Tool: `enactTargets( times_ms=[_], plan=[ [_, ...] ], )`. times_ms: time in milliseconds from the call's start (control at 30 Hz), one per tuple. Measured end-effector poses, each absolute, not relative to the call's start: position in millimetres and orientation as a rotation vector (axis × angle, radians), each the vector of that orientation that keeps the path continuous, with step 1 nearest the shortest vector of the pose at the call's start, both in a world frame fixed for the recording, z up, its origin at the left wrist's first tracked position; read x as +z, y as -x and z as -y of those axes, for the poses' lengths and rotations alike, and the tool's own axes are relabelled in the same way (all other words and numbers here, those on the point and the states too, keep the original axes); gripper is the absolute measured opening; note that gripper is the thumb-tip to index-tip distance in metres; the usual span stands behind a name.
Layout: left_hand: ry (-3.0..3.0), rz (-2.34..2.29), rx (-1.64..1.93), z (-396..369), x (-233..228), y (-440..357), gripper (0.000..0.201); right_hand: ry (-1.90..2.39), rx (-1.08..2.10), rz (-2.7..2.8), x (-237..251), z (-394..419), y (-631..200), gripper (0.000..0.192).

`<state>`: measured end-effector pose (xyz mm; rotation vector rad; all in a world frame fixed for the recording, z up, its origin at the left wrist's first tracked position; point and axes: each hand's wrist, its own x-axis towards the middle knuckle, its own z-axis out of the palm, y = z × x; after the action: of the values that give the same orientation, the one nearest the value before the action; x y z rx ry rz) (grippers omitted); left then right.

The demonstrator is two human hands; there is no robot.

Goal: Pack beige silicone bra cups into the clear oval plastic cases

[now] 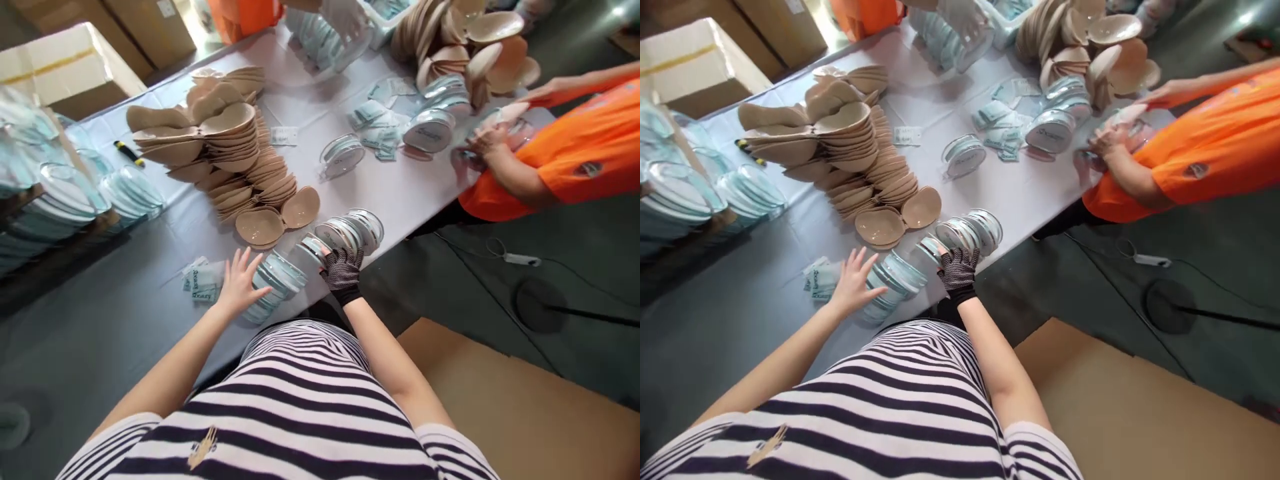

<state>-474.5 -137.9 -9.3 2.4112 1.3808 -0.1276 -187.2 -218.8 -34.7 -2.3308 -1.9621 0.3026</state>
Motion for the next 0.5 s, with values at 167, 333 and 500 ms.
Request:
enactTargets(
  times_ms=[167, 333, 500],
  plan=[
    [-2.268, -1.362, -0.248, 177, -21, 471, 0.105, 2.334, 0.169, 1.976, -41, 214, 191, 0.061],
    [-2.255, -1.178, -0.06, 168, -28, 437, 0.101, 2.157, -0.049, 2.012, -38, 208, 194, 0.049],
    [-2.132, -1.578, 0.029, 146, -38, 516, 0.054, 1.977, -0.093, 2.128, -26, 192, 218, 0.042]
  ],
)
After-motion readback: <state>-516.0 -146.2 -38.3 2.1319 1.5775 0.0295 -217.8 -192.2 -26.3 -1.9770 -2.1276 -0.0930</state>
